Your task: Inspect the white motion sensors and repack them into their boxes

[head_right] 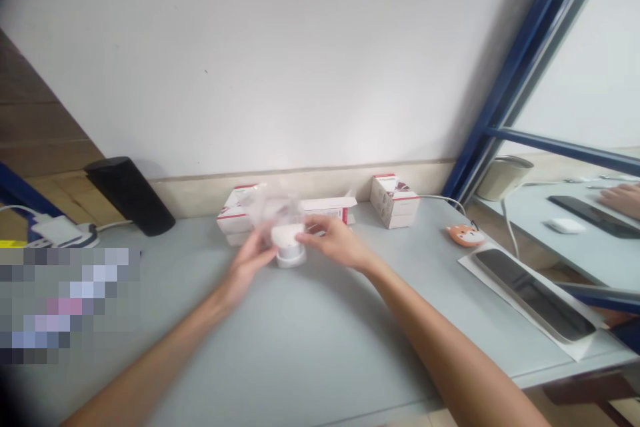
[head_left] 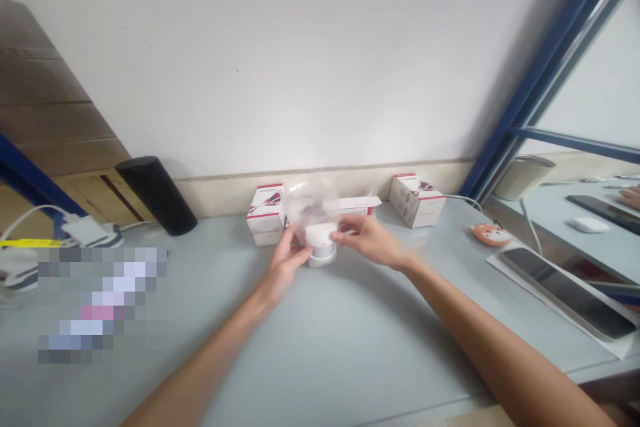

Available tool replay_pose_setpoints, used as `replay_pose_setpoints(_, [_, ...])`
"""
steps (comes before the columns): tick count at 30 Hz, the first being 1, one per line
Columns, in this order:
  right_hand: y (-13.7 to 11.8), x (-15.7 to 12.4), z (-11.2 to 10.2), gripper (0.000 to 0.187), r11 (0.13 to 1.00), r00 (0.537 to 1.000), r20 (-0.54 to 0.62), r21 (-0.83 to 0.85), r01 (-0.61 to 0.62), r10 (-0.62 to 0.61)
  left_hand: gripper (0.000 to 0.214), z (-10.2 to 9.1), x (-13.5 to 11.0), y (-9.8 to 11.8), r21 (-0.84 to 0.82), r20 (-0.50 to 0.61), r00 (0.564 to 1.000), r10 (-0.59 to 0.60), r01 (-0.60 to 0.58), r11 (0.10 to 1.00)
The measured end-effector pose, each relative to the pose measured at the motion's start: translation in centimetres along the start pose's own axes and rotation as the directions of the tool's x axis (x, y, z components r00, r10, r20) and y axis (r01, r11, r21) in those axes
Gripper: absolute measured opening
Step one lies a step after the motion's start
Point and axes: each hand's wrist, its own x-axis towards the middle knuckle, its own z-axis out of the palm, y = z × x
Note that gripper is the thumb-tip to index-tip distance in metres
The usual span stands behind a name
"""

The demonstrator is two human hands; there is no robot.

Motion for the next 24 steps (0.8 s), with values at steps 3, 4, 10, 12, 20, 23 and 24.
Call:
replay_pose_setpoints(3, [0.1, -0.1, -0.2, 0.025, 0.998, 0.998, 0.063, -0.066, 0.001, 0.004, 0.049, -0.2, 0.0, -0.1, 0.071, 0.016, 0.995, 0.1, -0.101, 0.992])
replay_pose_setpoints(4, [0.3, -0.1, -0.2, 0.025, 0.996, 0.996, 0.084, -0.084, -0.005, 0.012, 0.047, -0.2, 0.0, -0.3, 0.104, 0.019, 0.994, 0.104, -0.105, 0.989])
replay_pose_setpoints(10, [1.0, -0.5, -0.7, 0.043, 0.983, 0.996, 0.091, -0.18, 0.033, -0.017, 0.043, -0.9, 0.3, -1.1, 0.251, 0.065, 0.998, 0.001, -0.017, 0.968])
replay_pose_setpoints(12, [0.7, -0.5, -0.7, 0.047, 0.985, 0.998, 0.065, -0.173, 0.026, -0.015, 0.042, -1.2, 0.3, -1.0, 0.281, 0.118, 0.993, -0.027, -0.007, 0.96])
replay_pose_setpoints(20, [0.0, -0.8, 0.5, 0.033, 0.981, 0.989, 0.147, -0.185, 0.055, -0.028, 0.054, -0.7, 0.0, 0.1, 0.19, 0.105, 0.989, 0.103, -0.121, 0.974])
replay_pose_setpoints(23, [0.0, -0.9, 0.5, 0.048, 0.986, 0.99, 0.122, -0.139, 0.087, -0.07, 0.051, -0.7, 0.2, -0.4, 0.173, 0.142, 0.987, 0.078, -0.102, 0.98])
replay_pose_setpoints(24, [0.0, -0.9, 0.5, 0.048, 0.989, 0.992, 0.103, -0.121, 0.083, -0.071, 0.05, -0.8, 0.3, -0.7, 0.174, 0.153, 0.986, 0.07, -0.097, 0.98])
